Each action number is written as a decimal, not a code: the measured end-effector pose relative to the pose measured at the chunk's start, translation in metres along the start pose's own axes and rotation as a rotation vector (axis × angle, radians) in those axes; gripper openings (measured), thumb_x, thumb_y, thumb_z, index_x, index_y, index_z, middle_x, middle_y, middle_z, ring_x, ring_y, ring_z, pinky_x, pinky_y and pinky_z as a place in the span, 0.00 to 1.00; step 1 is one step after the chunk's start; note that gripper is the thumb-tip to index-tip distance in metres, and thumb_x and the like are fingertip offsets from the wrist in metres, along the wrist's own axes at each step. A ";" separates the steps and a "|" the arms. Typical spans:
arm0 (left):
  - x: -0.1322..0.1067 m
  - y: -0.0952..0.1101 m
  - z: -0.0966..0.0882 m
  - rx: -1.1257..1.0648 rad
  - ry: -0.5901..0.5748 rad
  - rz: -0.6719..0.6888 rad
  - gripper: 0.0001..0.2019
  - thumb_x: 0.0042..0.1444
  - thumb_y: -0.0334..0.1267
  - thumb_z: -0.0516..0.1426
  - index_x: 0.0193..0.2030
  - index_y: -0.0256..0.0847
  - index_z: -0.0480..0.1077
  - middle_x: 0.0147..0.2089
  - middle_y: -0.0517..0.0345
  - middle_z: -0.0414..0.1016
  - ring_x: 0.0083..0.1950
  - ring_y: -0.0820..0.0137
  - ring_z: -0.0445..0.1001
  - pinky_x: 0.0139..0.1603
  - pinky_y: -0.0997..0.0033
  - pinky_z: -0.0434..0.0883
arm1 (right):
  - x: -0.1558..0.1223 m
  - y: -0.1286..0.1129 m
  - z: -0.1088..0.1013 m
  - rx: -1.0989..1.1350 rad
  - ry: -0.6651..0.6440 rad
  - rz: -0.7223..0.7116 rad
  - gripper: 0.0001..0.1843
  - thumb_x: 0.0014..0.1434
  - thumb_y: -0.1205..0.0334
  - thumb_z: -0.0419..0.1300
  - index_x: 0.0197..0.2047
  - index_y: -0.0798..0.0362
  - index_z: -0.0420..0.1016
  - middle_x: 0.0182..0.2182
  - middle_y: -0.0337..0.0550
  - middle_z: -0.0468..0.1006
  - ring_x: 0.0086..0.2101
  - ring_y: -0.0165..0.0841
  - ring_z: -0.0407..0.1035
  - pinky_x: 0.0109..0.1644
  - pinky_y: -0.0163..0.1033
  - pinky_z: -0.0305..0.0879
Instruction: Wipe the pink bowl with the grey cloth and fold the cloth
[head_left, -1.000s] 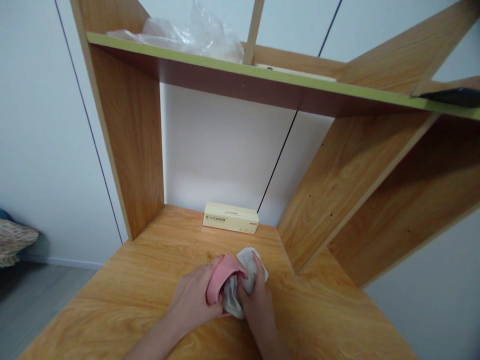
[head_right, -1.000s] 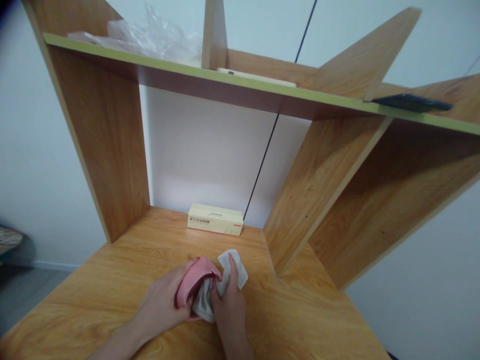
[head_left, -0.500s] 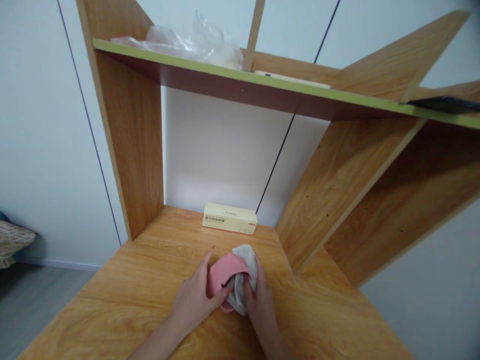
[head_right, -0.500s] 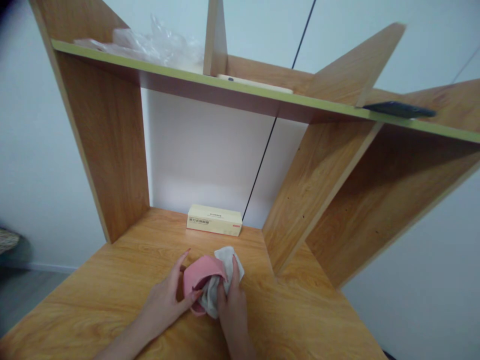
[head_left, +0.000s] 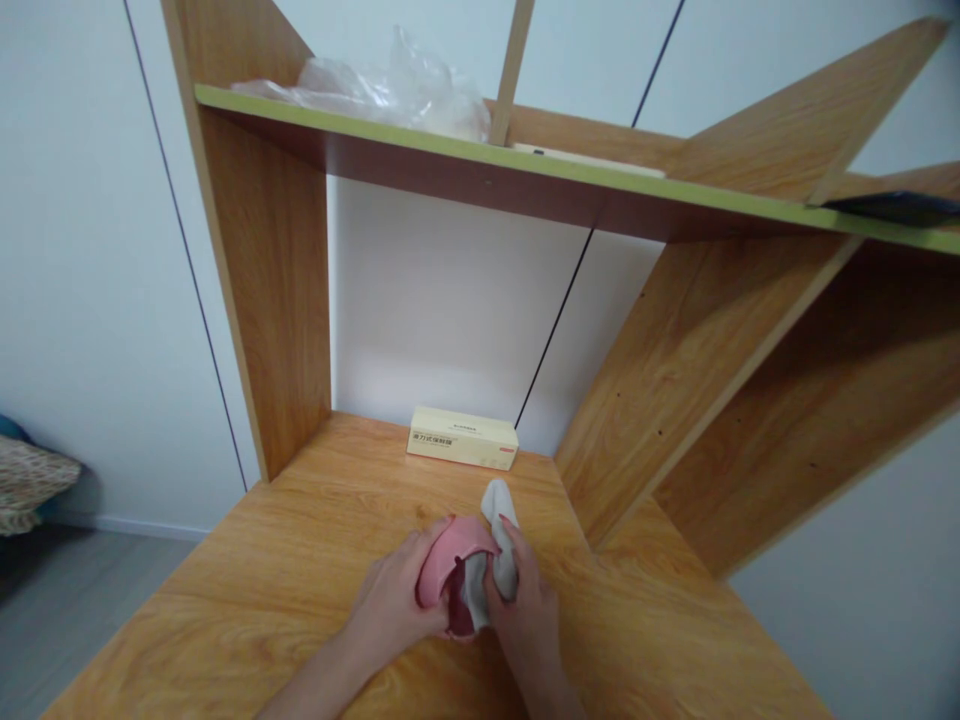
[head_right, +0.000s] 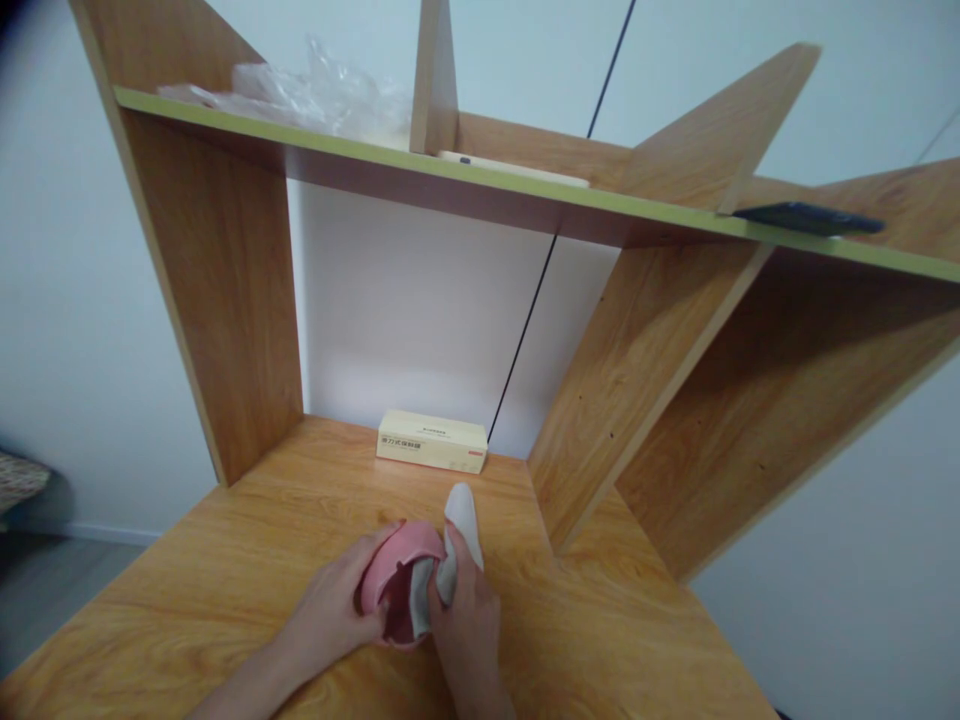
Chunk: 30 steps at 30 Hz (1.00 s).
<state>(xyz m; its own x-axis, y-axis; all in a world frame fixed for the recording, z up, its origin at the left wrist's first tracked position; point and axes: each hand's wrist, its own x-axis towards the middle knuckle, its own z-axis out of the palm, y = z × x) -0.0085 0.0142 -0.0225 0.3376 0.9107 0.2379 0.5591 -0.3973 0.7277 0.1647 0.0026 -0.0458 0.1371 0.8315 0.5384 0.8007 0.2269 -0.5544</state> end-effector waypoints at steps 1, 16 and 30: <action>0.000 0.001 0.000 0.007 -0.005 0.012 0.35 0.42 0.34 0.56 0.60 0.43 0.53 0.57 0.52 0.63 0.56 0.60 0.64 0.56 0.61 0.61 | 0.000 0.000 -0.002 -0.003 0.009 -0.013 0.24 0.54 0.59 0.48 0.55 0.54 0.60 0.45 0.49 0.74 0.39 0.36 0.72 0.41 0.37 0.67; 0.001 0.004 -0.005 0.081 -0.013 -0.044 0.36 0.42 0.36 0.56 0.61 0.48 0.53 0.49 0.53 0.67 0.47 0.61 0.68 0.48 0.64 0.65 | 0.000 0.005 0.013 0.082 -0.155 0.194 0.32 0.52 0.62 0.51 0.61 0.52 0.51 0.35 0.45 0.77 0.28 0.37 0.73 0.30 0.39 0.68; -0.001 -0.005 -0.002 0.101 0.009 0.037 0.31 0.50 0.41 0.52 0.62 0.46 0.50 0.49 0.52 0.70 0.46 0.60 0.71 0.47 0.64 0.66 | 0.003 -0.003 -0.005 -0.082 -0.175 0.136 0.32 0.59 0.56 0.43 0.63 0.61 0.43 0.35 0.51 0.78 0.30 0.41 0.74 0.30 0.40 0.67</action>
<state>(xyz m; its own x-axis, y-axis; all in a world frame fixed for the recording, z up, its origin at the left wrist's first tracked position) -0.0127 0.0157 -0.0247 0.3528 0.8960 0.2695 0.6201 -0.4396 0.6498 0.1660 0.0017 -0.0392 0.1496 0.9283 0.3405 0.8272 0.0711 -0.5574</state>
